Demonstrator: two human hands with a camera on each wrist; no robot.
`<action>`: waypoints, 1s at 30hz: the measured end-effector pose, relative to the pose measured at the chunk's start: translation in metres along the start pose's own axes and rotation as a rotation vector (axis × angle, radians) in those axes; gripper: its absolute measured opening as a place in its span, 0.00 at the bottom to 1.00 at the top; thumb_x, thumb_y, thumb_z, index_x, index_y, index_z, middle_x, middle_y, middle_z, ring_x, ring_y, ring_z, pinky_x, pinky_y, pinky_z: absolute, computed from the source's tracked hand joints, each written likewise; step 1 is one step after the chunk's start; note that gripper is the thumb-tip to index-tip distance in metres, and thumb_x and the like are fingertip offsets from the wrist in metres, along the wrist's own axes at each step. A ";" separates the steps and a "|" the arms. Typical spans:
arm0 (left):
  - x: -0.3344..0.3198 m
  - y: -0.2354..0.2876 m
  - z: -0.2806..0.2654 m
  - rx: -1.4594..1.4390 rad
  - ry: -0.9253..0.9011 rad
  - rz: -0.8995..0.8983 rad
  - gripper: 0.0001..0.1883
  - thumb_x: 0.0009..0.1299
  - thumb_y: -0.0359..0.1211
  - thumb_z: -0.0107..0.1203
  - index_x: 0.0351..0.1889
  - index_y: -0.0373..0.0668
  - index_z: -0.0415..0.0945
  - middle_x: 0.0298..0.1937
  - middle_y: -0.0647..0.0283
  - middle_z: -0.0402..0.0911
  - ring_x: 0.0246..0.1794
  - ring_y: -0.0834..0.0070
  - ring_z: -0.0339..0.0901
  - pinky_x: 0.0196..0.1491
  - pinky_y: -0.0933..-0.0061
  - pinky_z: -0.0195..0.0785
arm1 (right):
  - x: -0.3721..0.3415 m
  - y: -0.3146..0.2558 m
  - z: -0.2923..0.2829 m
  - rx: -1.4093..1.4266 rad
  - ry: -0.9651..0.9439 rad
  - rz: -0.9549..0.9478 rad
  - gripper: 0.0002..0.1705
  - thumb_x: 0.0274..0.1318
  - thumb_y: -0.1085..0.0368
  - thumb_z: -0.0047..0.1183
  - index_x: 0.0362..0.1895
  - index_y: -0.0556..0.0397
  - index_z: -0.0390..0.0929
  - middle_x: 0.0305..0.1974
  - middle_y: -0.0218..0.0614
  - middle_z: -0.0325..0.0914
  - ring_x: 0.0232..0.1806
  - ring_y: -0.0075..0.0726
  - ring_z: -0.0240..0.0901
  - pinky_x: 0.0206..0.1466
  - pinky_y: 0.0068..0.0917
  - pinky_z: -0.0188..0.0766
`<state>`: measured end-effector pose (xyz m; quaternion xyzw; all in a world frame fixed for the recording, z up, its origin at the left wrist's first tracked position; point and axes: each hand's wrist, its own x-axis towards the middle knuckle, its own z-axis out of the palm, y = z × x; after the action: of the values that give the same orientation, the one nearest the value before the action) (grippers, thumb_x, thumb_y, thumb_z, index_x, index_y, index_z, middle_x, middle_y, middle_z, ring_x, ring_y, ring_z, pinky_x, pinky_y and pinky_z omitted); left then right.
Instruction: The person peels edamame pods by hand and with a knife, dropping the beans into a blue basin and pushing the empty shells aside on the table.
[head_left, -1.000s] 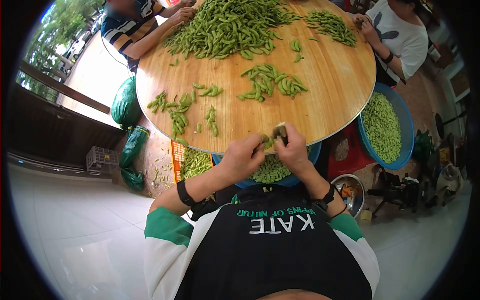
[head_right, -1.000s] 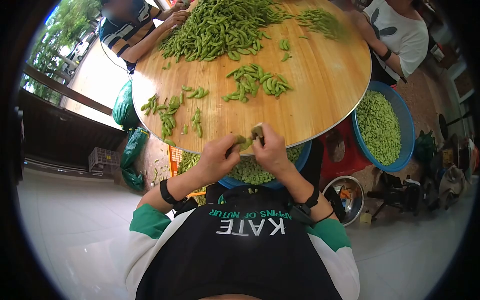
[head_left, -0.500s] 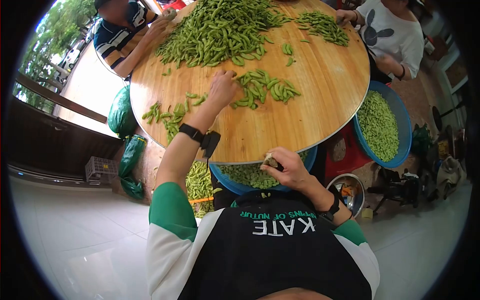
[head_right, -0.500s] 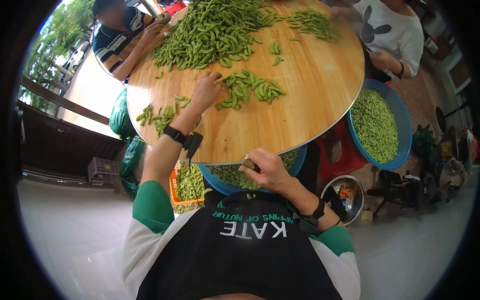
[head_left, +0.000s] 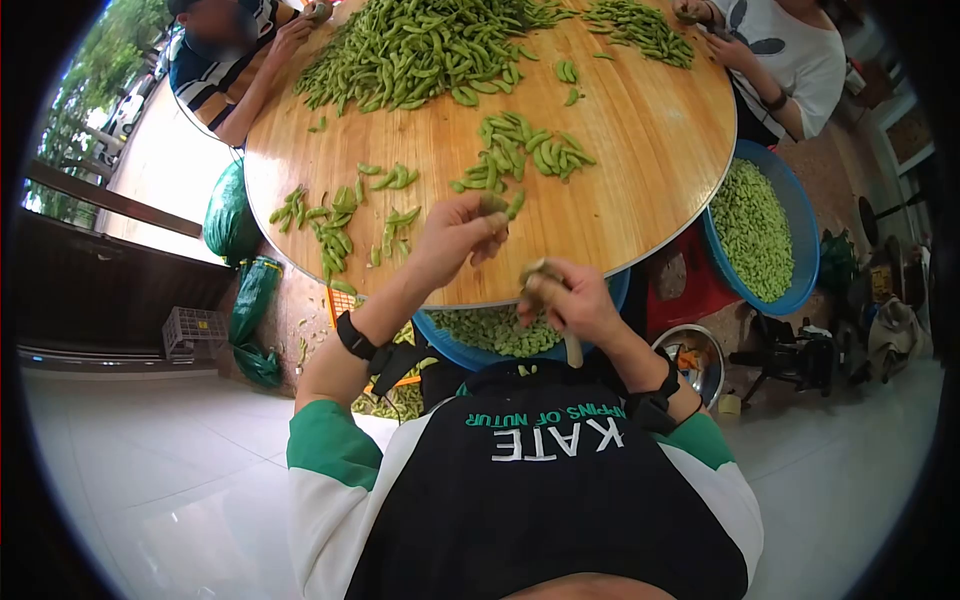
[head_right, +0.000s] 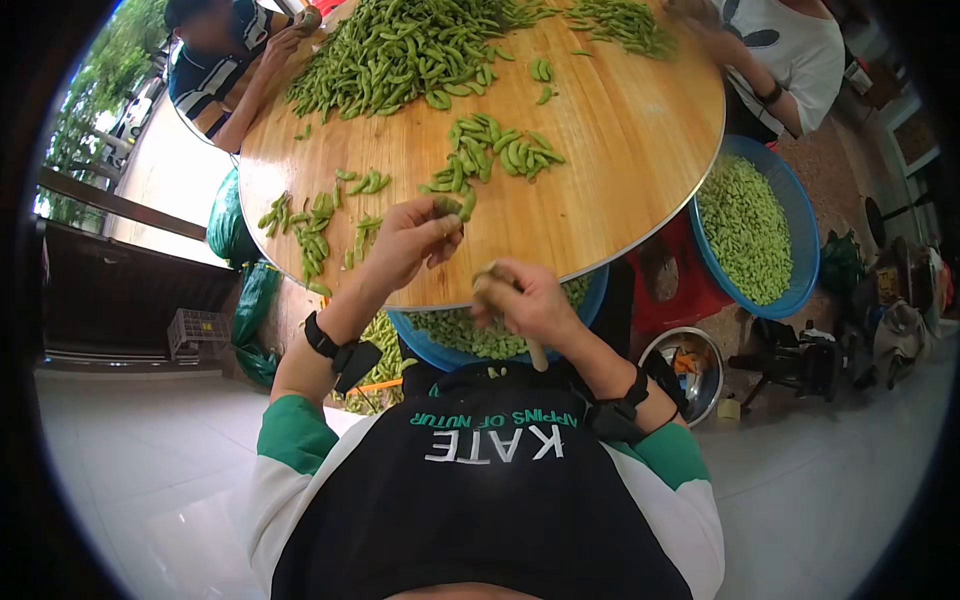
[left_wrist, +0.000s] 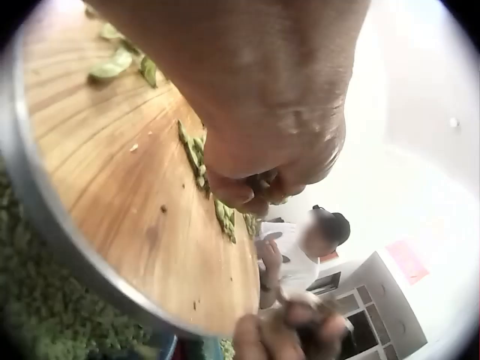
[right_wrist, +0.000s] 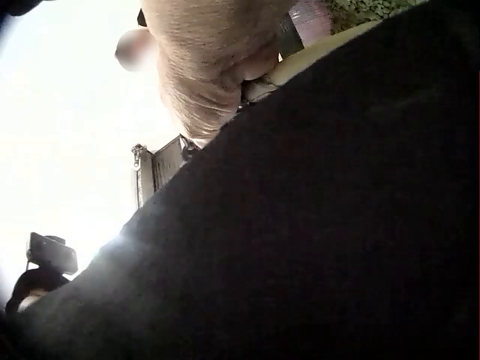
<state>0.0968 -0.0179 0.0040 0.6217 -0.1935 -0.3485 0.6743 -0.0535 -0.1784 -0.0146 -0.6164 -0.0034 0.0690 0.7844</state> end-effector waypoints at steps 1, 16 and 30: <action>-0.009 0.003 0.006 -0.050 -0.044 -0.027 0.05 0.69 0.28 0.52 0.35 0.35 0.74 0.25 0.64 0.76 0.18 0.83 0.71 0.17 0.84 0.59 | 0.002 0.003 0.000 0.159 0.168 0.087 0.11 0.65 0.63 0.47 0.44 0.57 0.74 0.23 0.29 0.74 0.16 0.17 0.63 0.19 0.15 0.58; -0.035 -0.009 0.028 -0.319 -0.107 -0.172 0.05 0.68 0.28 0.56 0.37 0.35 0.75 0.26 0.64 0.77 0.16 0.84 0.69 0.15 0.85 0.55 | -0.010 -0.003 0.007 0.548 -0.017 -0.035 0.22 0.69 0.64 0.38 0.64 0.58 0.59 0.34 0.36 0.68 0.24 0.23 0.59 0.17 0.16 0.59; -0.027 -0.029 0.034 -0.244 -0.018 0.115 0.02 0.69 0.27 0.54 0.36 0.37 0.73 0.27 0.65 0.76 0.20 0.84 0.71 0.18 0.84 0.58 | -0.003 -0.002 0.014 0.438 0.156 -0.078 0.16 0.68 0.65 0.42 0.56 0.58 0.67 0.30 0.34 0.69 0.20 0.21 0.56 0.16 0.14 0.57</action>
<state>0.0481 -0.0220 -0.0144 0.5199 -0.1912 -0.3358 0.7619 -0.0574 -0.1653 -0.0089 -0.4344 0.0485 -0.0101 0.8994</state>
